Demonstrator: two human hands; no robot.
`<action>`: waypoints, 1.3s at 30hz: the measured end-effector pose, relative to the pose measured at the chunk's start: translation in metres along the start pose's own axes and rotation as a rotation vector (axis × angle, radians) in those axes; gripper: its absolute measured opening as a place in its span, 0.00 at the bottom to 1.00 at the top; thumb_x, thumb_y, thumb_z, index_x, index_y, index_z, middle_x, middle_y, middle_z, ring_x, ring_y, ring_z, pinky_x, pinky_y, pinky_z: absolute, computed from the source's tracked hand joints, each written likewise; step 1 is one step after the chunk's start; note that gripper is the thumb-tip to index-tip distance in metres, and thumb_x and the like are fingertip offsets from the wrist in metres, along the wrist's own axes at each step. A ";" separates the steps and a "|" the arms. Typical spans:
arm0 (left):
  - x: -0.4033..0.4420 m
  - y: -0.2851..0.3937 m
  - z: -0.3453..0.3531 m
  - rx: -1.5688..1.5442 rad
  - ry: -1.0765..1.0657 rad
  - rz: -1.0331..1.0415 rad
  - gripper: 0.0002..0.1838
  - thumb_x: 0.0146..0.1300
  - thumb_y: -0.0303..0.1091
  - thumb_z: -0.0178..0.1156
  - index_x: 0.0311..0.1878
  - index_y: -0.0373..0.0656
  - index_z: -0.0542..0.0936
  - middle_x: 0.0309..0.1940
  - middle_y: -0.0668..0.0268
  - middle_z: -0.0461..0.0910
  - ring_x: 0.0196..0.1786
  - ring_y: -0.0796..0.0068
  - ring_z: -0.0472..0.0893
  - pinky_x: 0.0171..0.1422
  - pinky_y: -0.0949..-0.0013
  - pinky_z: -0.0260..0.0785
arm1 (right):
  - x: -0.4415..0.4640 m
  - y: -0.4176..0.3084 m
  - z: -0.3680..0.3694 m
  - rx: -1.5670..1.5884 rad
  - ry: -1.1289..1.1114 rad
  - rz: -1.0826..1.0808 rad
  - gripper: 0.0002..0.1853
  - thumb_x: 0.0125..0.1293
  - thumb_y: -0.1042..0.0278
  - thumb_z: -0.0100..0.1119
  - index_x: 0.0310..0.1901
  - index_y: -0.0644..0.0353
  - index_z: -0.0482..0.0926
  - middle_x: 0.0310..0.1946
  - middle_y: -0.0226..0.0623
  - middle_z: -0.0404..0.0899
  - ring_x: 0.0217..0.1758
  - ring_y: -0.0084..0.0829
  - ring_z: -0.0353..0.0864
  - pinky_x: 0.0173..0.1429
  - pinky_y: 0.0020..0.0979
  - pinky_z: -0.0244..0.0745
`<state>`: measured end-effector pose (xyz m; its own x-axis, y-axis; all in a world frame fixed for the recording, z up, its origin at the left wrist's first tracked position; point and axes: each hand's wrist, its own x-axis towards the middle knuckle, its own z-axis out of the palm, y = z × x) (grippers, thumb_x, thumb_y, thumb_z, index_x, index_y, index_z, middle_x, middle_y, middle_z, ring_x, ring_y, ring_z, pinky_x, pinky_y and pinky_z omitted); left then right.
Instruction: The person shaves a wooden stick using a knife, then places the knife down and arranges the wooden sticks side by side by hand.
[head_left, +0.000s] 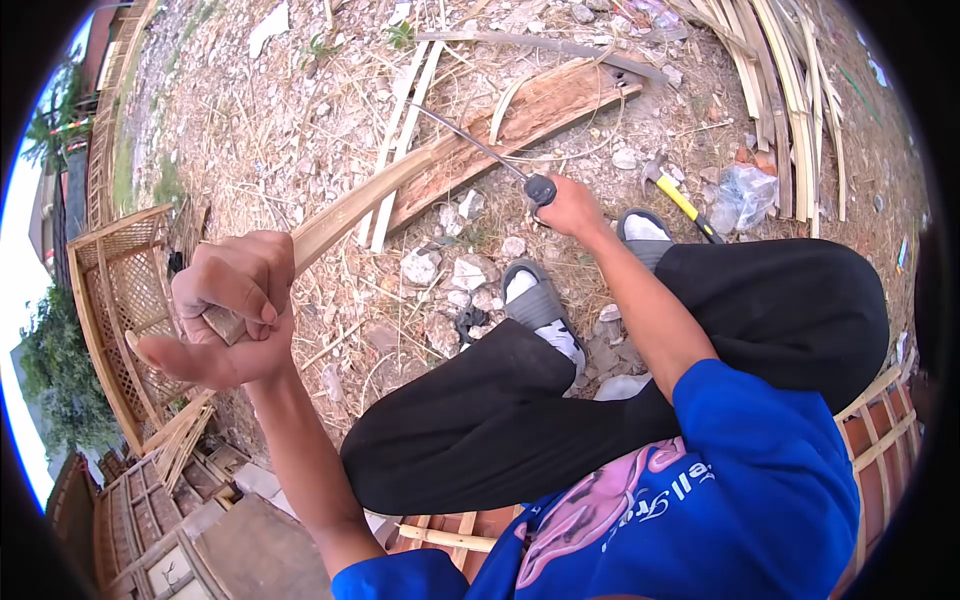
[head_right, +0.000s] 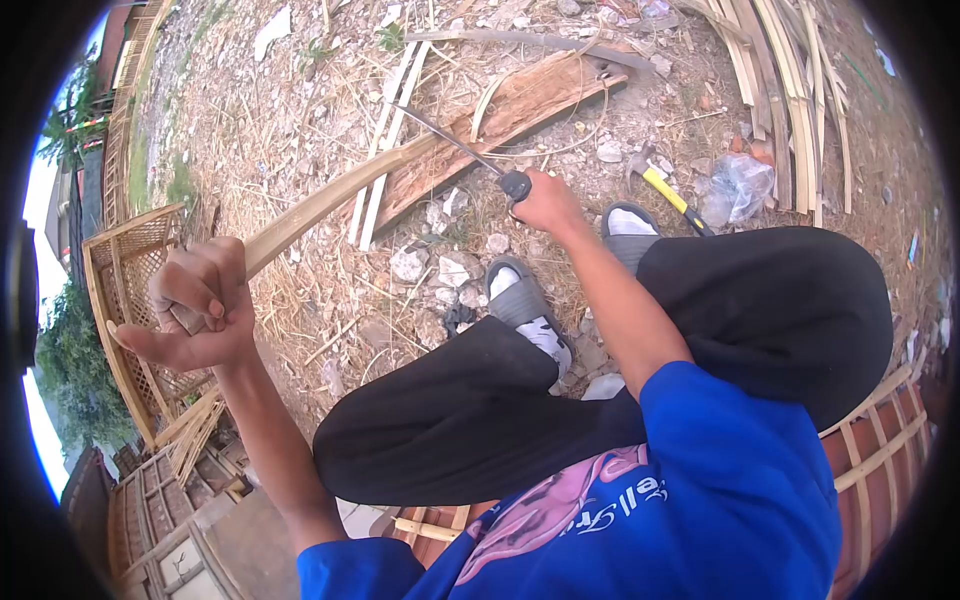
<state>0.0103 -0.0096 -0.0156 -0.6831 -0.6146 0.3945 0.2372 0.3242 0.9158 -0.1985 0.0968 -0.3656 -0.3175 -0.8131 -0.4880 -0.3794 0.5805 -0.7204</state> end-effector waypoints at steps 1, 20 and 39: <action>-0.003 0.002 -0.003 0.018 0.024 -0.036 0.40 0.67 0.76 0.39 0.15 0.48 0.63 0.06 0.76 0.56 0.09 0.83 0.52 0.20 0.74 0.41 | -0.011 -0.006 -0.004 0.018 -0.020 0.003 0.21 0.48 0.59 0.67 0.45 0.57 0.81 0.42 0.52 0.85 0.49 0.53 0.83 0.55 0.47 0.78; -0.002 0.003 -0.008 0.071 0.098 -0.054 0.38 0.67 0.74 0.41 0.16 0.50 0.64 0.06 0.78 0.54 0.09 0.84 0.52 0.21 0.74 0.42 | -0.018 0.041 0.013 0.078 0.020 0.039 0.22 0.50 0.58 0.68 0.48 0.56 0.82 0.41 0.51 0.85 0.48 0.52 0.84 0.53 0.45 0.77; -0.004 0.018 -0.009 -0.169 0.168 -0.010 0.36 0.62 0.78 0.46 0.22 0.51 0.68 0.10 0.75 0.52 0.16 0.81 0.50 0.30 0.70 0.44 | -0.027 -0.047 -0.010 0.369 -0.024 -0.230 0.24 0.49 0.61 0.68 0.50 0.54 0.80 0.43 0.47 0.84 0.47 0.47 0.84 0.53 0.41 0.77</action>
<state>0.0233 -0.0077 0.0005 -0.5648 -0.7328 0.3795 0.3530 0.2012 0.9137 -0.1807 0.0918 -0.3140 -0.2392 -0.9227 -0.3024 -0.1001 0.3332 -0.9375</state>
